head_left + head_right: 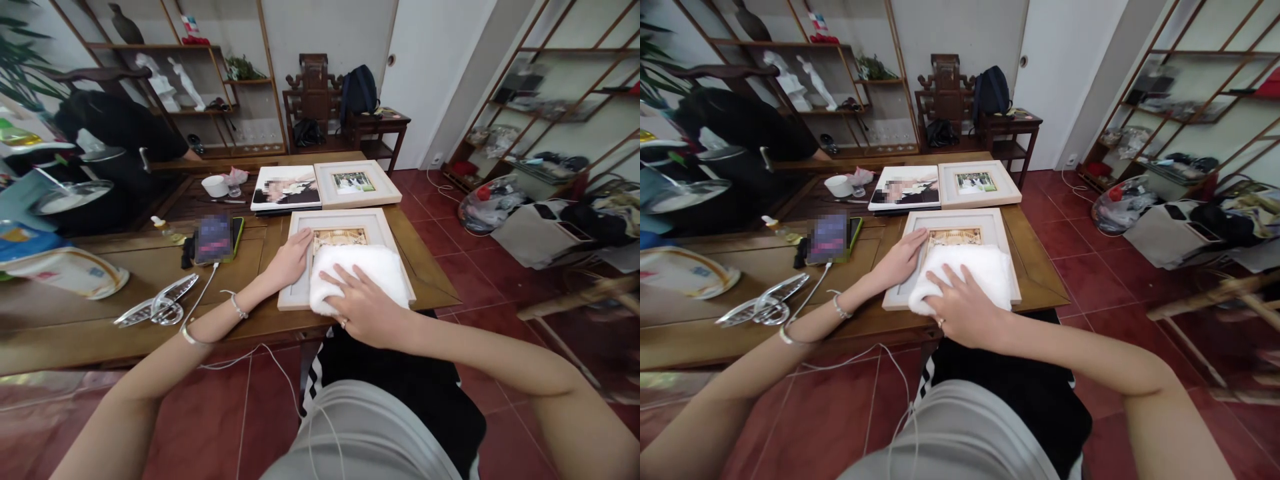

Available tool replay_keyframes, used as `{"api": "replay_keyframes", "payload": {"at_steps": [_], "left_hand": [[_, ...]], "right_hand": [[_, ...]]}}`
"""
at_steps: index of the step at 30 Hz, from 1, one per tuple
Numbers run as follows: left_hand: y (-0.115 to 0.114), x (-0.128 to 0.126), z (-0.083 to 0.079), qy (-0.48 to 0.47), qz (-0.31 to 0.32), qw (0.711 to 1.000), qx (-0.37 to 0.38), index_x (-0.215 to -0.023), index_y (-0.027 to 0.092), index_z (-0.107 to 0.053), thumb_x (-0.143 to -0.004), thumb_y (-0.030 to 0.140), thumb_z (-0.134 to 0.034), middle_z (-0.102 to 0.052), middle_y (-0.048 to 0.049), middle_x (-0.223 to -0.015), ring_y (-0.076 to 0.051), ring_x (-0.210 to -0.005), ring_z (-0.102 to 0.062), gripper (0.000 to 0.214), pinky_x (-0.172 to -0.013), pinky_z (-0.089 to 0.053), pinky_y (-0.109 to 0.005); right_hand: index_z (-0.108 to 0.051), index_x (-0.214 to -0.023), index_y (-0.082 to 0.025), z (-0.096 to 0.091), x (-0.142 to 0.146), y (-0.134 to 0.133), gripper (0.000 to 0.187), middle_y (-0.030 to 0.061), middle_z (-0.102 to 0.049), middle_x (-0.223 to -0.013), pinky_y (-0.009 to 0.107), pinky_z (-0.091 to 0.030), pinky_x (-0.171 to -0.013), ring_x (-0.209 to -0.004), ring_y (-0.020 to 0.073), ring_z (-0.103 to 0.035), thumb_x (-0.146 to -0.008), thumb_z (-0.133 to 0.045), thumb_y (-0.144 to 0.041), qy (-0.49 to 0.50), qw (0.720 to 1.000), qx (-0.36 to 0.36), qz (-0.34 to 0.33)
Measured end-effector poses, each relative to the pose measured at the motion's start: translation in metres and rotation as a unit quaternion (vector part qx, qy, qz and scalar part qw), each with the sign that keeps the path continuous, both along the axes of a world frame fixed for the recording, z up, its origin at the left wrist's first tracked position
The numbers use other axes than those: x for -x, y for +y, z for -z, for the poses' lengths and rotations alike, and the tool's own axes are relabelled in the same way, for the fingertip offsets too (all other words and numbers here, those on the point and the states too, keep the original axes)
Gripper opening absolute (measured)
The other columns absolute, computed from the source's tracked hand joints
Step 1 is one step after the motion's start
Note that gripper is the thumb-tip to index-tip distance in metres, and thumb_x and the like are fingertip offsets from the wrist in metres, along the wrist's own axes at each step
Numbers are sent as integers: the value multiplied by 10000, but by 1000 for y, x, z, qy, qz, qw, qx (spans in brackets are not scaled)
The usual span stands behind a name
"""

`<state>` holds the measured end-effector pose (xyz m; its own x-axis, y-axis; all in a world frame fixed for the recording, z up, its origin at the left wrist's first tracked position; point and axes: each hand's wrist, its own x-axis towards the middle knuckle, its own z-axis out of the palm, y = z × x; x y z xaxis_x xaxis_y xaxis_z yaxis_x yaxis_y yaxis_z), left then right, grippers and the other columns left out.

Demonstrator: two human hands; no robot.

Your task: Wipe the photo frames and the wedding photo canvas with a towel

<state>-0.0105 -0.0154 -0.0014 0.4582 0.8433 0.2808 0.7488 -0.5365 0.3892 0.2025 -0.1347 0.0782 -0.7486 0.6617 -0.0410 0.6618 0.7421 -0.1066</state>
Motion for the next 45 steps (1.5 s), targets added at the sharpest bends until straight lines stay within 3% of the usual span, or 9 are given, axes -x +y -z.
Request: {"api": "replay_keyframes", "payload": {"at_steps": [6,11,14,17,23,30,35,40,45], "left_hand": [[2,2,0,1,14,1000,-10,-1435,62,-448,-899,121,-340,-415,-186,-1531,-280,-1442,-364,550,-1195,-326,-488],[4,2,1,5,18,1000,-19,-1428,51,-458,-910,137,-343,-441,-186,-1513,-281,-1436,-375,538,-1207,-310,-468],[4,2,1,3,17,1000,-17,-1423,45,-465,-927,156,-330,-437,-184,-1517,-279,-1439,-370,526,-1207,-310,-464],[5,2,0,-6,17,1000,-6,-1423,92,-478,-936,176,-336,-443,-157,-1520,-275,-1432,-385,514,-1200,-314,-486],[2,0,-2,-13,2,1000,-8,-1399,50,-497,-955,192,-300,-458,-196,-1499,-280,-1416,-409,506,-1196,-326,-474],[2,1,4,-22,-11,1000,3,-1435,126,-465,-943,183,-330,-438,-150,-1525,-265,-1442,-369,513,-1183,-337,-497],[1,2,4,-15,-12,1000,2,-1448,117,-449,-939,173,-327,-410,-158,-1543,-259,-1453,-349,526,-1187,-320,-507],[2,1,1,6,-2,1000,0,-1431,36,-449,-943,172,-311,-409,-201,-1531,-271,-1454,-343,525,-1195,-314,-480],[2,2,1,-5,13,1000,4,-1454,107,-427,-950,195,-334,-404,-178,-1539,-279,-1456,-337,520,-1177,-334,-519]], "right_hand": [[-598,-1285,-122,18,-7,69,372,183,-381,-1561,613,-299,-1128,-1453,387,-311,-942,-468,-181,14,996,-55,63],[-559,-1324,-129,25,-14,126,421,152,-253,-1625,629,-218,-1160,-1495,405,-178,-907,-511,-158,4,990,-125,65],[-559,-1327,-125,27,-11,151,436,144,-221,-1637,645,-170,-1169,-1504,412,-124,-893,-530,-159,2,987,-143,68],[-572,-1319,-113,26,-6,162,441,142,-290,-1614,634,-169,-1170,-1494,412,-167,-883,-512,-134,-3,988,-135,77],[-570,-1331,-113,16,-2,139,476,157,-393,-1561,616,-271,-1122,-1477,395,-231,-867,-469,-76,-26,995,-88,40],[-646,-1239,-140,-12,-2,52,381,180,-517,-1461,578,-412,-1044,-1414,378,-378,-902,-472,-107,-63,997,14,-42],[-648,-1228,-146,-21,-1,4,361,181,-468,-1503,563,-406,-1073,-1393,386,-408,-886,-534,-139,-68,995,-21,-73],[-622,-1266,-143,-3,3,18,391,181,-451,-1517,603,-384,-1073,-1417,407,-364,-884,-539,-155,-28,998,-26,-57],[-606,-1283,-130,13,4,55,396,195,-422,-1533,635,-341,-1087,-1435,409,-329,-898,-530,-180,1,998,-45,-37]]}}
